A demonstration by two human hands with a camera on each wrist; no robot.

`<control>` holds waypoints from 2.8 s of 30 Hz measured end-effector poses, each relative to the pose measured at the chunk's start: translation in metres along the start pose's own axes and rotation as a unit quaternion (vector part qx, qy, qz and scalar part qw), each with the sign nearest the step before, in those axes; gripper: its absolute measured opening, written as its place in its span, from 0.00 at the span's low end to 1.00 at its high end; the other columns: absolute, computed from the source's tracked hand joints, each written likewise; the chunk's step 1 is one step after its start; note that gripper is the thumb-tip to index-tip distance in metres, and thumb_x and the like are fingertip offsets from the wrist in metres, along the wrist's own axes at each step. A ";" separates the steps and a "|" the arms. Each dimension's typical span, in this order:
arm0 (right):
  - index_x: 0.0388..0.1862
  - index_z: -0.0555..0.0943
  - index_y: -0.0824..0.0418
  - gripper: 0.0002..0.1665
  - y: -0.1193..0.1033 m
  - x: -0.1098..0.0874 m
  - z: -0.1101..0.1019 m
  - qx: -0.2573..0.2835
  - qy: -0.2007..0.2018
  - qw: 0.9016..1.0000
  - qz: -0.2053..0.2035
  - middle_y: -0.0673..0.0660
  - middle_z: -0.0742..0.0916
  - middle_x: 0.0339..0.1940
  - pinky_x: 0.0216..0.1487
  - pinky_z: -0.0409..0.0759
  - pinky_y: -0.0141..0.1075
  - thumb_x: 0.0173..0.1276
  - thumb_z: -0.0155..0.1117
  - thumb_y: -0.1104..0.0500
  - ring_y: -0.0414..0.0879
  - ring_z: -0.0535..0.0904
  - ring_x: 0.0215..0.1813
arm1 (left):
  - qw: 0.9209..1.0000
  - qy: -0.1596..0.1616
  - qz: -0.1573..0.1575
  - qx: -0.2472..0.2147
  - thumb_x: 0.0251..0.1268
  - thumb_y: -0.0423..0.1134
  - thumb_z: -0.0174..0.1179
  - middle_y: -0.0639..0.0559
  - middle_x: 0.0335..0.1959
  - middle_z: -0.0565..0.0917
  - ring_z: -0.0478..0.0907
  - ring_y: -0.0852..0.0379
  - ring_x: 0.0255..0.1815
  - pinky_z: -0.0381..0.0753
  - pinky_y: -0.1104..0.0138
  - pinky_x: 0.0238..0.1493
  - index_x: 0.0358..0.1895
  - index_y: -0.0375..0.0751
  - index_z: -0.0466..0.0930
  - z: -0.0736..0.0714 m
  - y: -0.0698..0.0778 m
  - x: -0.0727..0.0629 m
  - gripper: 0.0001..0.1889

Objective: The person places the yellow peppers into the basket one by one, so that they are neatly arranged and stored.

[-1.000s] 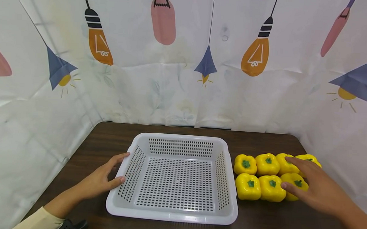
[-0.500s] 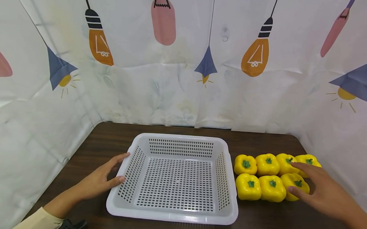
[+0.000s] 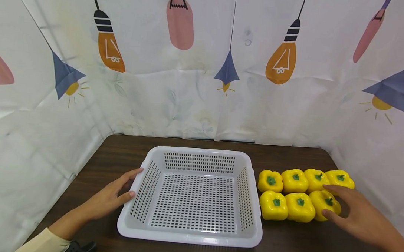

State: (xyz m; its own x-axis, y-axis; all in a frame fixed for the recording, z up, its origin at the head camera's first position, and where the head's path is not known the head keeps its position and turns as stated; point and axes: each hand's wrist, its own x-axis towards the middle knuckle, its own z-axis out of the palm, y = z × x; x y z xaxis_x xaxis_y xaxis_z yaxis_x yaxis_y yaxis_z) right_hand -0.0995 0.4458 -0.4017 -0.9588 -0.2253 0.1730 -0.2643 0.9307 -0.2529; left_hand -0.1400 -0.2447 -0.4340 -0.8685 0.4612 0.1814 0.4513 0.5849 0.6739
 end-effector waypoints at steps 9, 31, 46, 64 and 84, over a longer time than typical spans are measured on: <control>0.65 0.74 0.72 0.43 0.006 -0.002 0.003 0.017 -0.007 1.000 0.014 0.75 0.78 0.60 0.43 0.76 0.64 0.56 0.83 0.55 0.75 0.74 0.54 | 1.000 0.003 -0.005 0.007 0.75 0.46 0.59 0.39 0.72 0.70 0.69 0.32 0.69 0.69 0.30 0.58 0.82 0.59 0.54 0.001 -0.002 0.000 0.36; 0.63 0.75 0.66 0.42 0.017 -0.002 0.012 -0.003 0.001 1.000 0.014 0.70 0.79 0.58 0.33 0.79 0.36 0.53 0.85 0.55 0.65 0.78 0.48 | 1.000 -0.002 -0.011 -0.004 0.75 0.45 0.60 0.36 0.70 0.70 0.71 0.29 0.66 0.75 0.32 0.53 0.82 0.60 0.53 0.003 -0.004 0.001 0.37; 0.66 0.73 0.69 0.47 0.018 0.004 0.008 -0.005 -0.051 0.998 0.047 0.76 0.74 0.58 0.40 0.81 0.53 0.57 0.82 0.46 0.71 0.75 0.51 | 1.000 -0.002 -0.019 -0.017 0.75 0.45 0.60 0.36 0.69 0.71 0.71 0.30 0.66 0.80 0.38 0.50 0.81 0.58 0.54 0.005 -0.003 0.000 0.36; 0.61 0.75 0.67 0.48 0.038 0.000 0.014 -0.021 -0.009 0.998 -0.059 0.66 0.82 0.54 0.32 0.76 0.32 0.35 0.85 0.68 0.23 0.67 0.47 | 1.000 -0.003 -0.017 -0.012 0.76 0.45 0.59 0.36 0.67 0.73 0.73 0.34 0.63 0.79 0.40 0.50 0.82 0.59 0.53 0.005 -0.005 0.000 0.36; 0.61 0.74 0.75 0.45 0.035 0.001 0.001 0.052 -0.049 0.997 0.025 0.70 0.82 0.49 0.31 0.81 0.33 0.45 0.85 0.66 0.20 0.70 0.38 | 0.999 -0.014 -0.032 -0.029 0.77 0.45 0.58 0.36 0.66 0.72 0.75 0.34 0.63 0.82 0.42 0.48 0.82 0.60 0.52 0.005 -0.002 0.000 0.36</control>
State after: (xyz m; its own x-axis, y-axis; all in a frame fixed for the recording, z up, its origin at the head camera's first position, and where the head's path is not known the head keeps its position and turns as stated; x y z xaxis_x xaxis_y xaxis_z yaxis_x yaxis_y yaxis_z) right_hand -0.1096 0.4781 -0.4114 -0.9754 -0.2103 0.0658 -0.2198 0.9080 -0.3567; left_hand -0.1400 -0.2423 -0.4389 -0.8887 0.4433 0.1173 0.3822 0.5748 0.7235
